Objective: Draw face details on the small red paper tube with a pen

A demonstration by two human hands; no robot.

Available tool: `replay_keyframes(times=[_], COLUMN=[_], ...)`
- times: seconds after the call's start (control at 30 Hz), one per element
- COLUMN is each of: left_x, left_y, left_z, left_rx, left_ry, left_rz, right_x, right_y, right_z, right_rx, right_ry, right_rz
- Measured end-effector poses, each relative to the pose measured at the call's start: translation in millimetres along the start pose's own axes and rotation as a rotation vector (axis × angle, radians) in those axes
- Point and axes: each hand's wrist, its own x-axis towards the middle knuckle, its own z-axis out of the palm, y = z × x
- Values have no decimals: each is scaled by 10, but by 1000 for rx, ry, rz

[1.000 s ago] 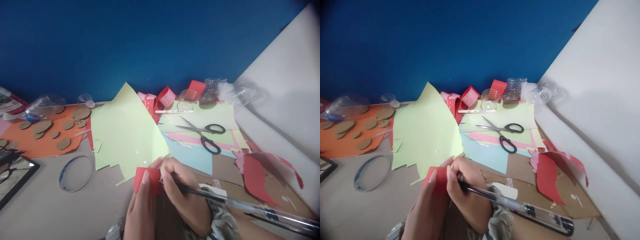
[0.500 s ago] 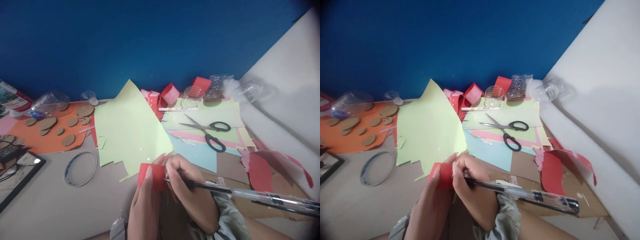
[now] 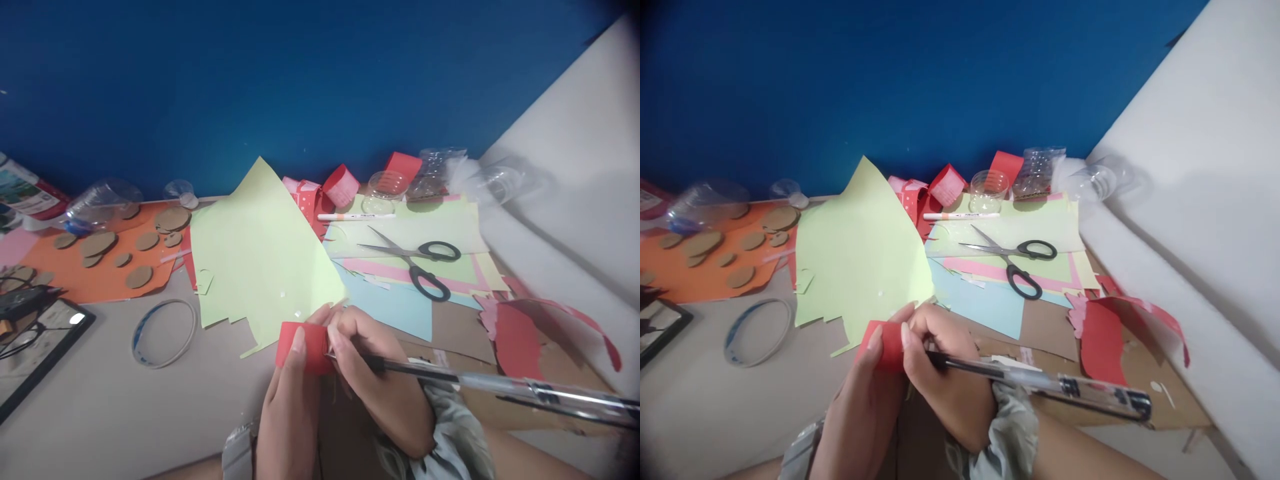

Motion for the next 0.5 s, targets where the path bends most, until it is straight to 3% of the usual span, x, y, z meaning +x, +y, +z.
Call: replay_keyframes(times=[0.23, 0.5], left_x=[-10, -13], left_y=[16, 14], left_z=[18, 24], left_rx=[24, 58], left_ry=[-22, 22], left_rz=[17, 21], right_x=[-46, -12], right_y=[78, 4], right_z=[20, -5], right_rx=[21, -50], right_ry=[15, -4], right_rz=[6, -27])
